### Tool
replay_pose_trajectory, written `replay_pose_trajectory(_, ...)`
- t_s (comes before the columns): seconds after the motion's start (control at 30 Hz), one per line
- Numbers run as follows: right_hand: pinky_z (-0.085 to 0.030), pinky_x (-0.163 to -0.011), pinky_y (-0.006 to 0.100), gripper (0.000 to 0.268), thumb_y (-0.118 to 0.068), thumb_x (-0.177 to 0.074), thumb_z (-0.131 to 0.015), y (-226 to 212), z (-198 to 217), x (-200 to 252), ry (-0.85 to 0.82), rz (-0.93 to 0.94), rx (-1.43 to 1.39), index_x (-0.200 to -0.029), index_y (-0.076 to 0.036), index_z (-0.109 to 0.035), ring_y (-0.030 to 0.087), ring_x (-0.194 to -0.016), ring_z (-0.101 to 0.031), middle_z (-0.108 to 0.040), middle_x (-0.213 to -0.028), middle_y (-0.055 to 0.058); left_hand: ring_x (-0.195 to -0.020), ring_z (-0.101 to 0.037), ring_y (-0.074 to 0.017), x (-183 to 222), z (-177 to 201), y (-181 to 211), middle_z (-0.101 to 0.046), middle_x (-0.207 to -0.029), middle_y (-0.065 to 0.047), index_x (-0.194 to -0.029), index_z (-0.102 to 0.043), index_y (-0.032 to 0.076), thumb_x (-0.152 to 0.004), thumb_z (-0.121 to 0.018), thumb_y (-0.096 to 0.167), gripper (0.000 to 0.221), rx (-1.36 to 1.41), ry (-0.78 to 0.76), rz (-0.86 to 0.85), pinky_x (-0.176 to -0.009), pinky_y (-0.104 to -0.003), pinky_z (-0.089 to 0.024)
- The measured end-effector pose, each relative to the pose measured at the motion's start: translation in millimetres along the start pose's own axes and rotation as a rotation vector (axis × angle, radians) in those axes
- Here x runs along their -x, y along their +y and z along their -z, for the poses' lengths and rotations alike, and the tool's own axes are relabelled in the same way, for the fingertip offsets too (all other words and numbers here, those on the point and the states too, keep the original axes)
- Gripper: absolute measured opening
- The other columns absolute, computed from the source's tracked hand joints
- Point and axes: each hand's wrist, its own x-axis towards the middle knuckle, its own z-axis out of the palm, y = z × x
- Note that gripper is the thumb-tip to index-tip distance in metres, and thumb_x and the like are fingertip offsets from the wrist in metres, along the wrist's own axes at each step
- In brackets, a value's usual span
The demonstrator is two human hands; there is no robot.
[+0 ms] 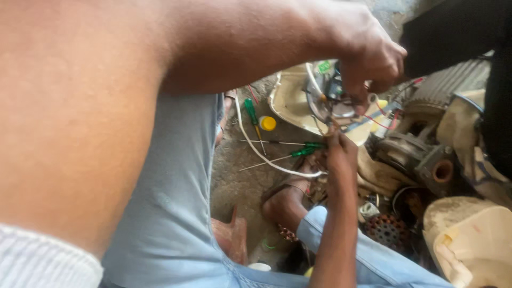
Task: The person sits on the floor and uses a screwdriver to adjust wires and components inside a small electrical device. They repeatedly tighten and loosen connections while holding the device steady with their other hand.
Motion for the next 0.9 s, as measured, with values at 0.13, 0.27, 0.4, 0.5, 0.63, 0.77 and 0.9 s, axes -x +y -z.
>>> replay_pose_trajectory(0.13,-0.029,-0.043,0.025,0.035,-0.035,-0.106,-0.054,0.9,6.1,4.0,-0.057,-0.058,-0.097,-0.1,-0.001,-0.061,0.01,-0.046,-0.044,-0.058,-0.063,0.008,-0.086,-0.065,-0.0258,10.8,-5.7,8.9,-0.068,-0.091,-0.016,-0.084,-0.071,0.0,-0.097,-0.067,0.062,0.064,0.046,0.159,-0.008,-0.072,-0.042,-0.058)
replay_pose_trajectory(0.27,-0.026,-0.04,0.025,0.024,-0.026,-0.104,-0.051,7.8,1.6,-1.2,-0.085,-0.139,-0.358,-0.096,-0.006,-0.061,0.007,-0.044,-0.035,-0.045,-0.061,-0.002,-0.09,-0.06,-0.0277,13.9,-15.0,4.3,-0.07,-0.089,-0.013,-0.091,-0.071,0.002,-0.09,-0.072,0.065,0.063,-0.029,0.279,-0.026,-0.078,-0.041,-0.055)
replay_pose_trajectory(0.4,-0.023,-0.041,0.025,0.025,-0.026,-0.106,-0.049,19.8,-27.3,-3.5,0.023,-0.191,-0.63,-0.091,-0.008,-0.056,0.006,-0.045,-0.027,-0.038,-0.06,-0.005,-0.099,-0.055,-0.0268,22.1,-28.4,5.2,-0.07,-0.096,-0.013,-0.101,-0.073,-0.001,-0.088,-0.075,0.065,0.068,-0.014,0.37,0.023,-0.082,-0.039,-0.055)
replay_pose_trajectory(0.5,-0.023,-0.043,0.024,0.022,-0.024,-0.106,-0.05,20.2,-45.3,-3.7,0.186,-0.199,-0.827,-0.093,-0.008,-0.058,0.006,-0.047,-0.028,-0.039,-0.062,-0.005,-0.099,-0.053,-0.0272,20.4,-29.2,9.6,-0.068,-0.099,-0.016,-0.108,-0.071,-0.004,-0.084,-0.074,0.063,0.071,0.036,0.415,0.095,-0.073,-0.038,-0.056)
replay_pose_trajectory(0.63,-0.025,-0.043,0.025,0.022,-0.024,-0.105,-0.048,12.7,-48.4,2.8,0.077,-0.169,-0.845,-0.095,-0.009,-0.059,0.006,-0.046,-0.029,-0.037,-0.06,-0.006,-0.098,-0.052,-0.0275,26.1,-26.7,10.0,-0.068,-0.101,-0.013,-0.11,-0.07,0.0,-0.081,-0.082,0.06,0.067,0.167,0.384,0.126,-0.076,-0.041,-0.051)
replay_pose_trajectory(0.77,-0.028,-0.043,0.024,0.026,-0.029,-0.105,-0.049,13.3,-12.9,17.1,0.198,-0.039,-0.421,-0.092,-0.009,-0.059,0.007,-0.047,-0.038,-0.044,-0.061,-0.005,-0.106,-0.05,-0.0272,29.5,-26.4,8.5,-0.065,-0.109,-0.011,-0.108,-0.071,0.005,-0.083,-0.08,0.049,0.052,0.332,0.347,0.124,-0.087,-0.045,-0.046)
replay_pose_trajectory(0.9,-0.026,-0.045,0.024,0.03,-0.03,-0.106,-0.055,7.2,6.0,9.6,0.082,0.05,-0.088,-0.094,-0.006,-0.067,0.006,-0.052,-0.038,-0.049,-0.066,-0.004,-0.115,-0.043,-0.0263,36.6,-23.0,16.8,-0.057,-0.121,-0.007,-0.115,-0.068,0.011,-0.083,-0.071,0.047,0.048,0.462,0.288,0.19,-0.085,-0.047,-0.046)
